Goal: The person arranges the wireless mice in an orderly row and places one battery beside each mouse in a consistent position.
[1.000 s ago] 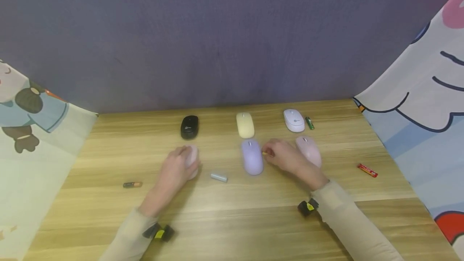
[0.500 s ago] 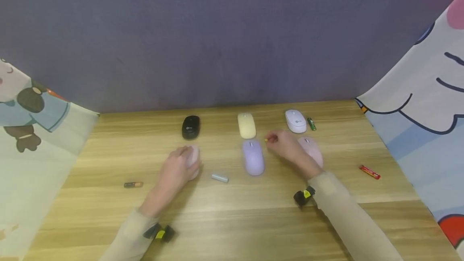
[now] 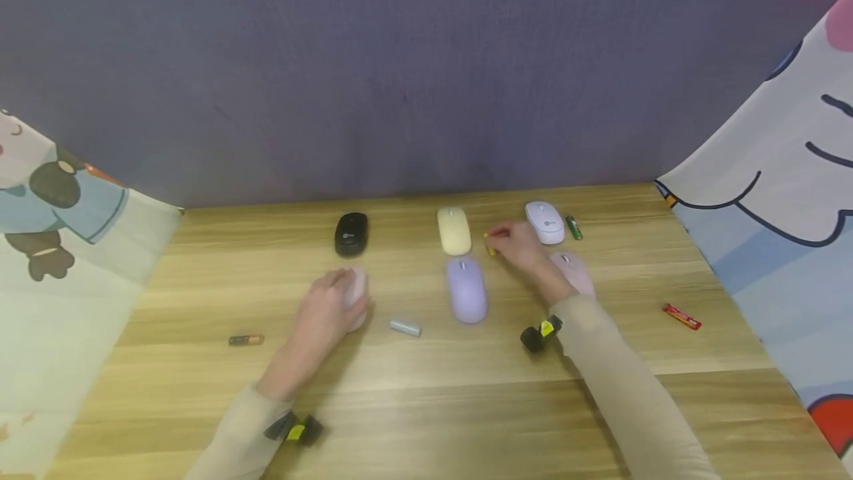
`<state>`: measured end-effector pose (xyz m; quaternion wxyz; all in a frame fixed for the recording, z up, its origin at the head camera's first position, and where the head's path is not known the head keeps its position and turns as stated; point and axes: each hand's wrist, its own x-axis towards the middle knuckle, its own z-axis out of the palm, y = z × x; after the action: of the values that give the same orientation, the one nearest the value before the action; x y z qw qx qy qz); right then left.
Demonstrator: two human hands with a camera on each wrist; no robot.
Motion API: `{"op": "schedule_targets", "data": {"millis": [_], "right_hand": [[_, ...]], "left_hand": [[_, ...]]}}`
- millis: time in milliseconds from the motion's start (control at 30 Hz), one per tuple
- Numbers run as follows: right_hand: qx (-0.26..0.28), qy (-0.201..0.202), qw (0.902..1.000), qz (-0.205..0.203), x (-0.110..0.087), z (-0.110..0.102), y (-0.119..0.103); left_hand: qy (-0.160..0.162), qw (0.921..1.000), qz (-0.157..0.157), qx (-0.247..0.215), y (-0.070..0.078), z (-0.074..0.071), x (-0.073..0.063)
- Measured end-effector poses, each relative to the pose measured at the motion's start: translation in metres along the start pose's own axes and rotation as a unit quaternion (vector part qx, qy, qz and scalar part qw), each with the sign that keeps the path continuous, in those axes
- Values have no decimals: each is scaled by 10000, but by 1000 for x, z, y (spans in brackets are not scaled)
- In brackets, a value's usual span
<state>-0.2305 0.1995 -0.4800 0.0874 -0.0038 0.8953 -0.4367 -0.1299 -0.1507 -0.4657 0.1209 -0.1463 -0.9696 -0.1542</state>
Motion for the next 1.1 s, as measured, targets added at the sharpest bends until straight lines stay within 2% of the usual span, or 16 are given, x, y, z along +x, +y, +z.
{"op": "schedule_targets", "data": {"millis": [133, 333, 467, 800, 1100], "right_hand": [[9, 116, 9997, 231, 4, 0, -3], [-387, 155, 9983, 416, 11, -1, -9], [-608, 41, 9973, 407, 16, -2, -14], [-1020, 110, 9935, 502, 20, -1, -22], [-1336, 297, 9904, 203, 21, 2, -22]], "left_hand": [[28, 10000, 21, 22, 0, 2, 0], [66, 10000, 48, 28, 0, 2, 0], [57, 10000, 50, 44, 0, 1, -1], [23, 9999, 21, 121, 3, -1, -1], [15, 9999, -28, 139, 7, -3, -1]]}}
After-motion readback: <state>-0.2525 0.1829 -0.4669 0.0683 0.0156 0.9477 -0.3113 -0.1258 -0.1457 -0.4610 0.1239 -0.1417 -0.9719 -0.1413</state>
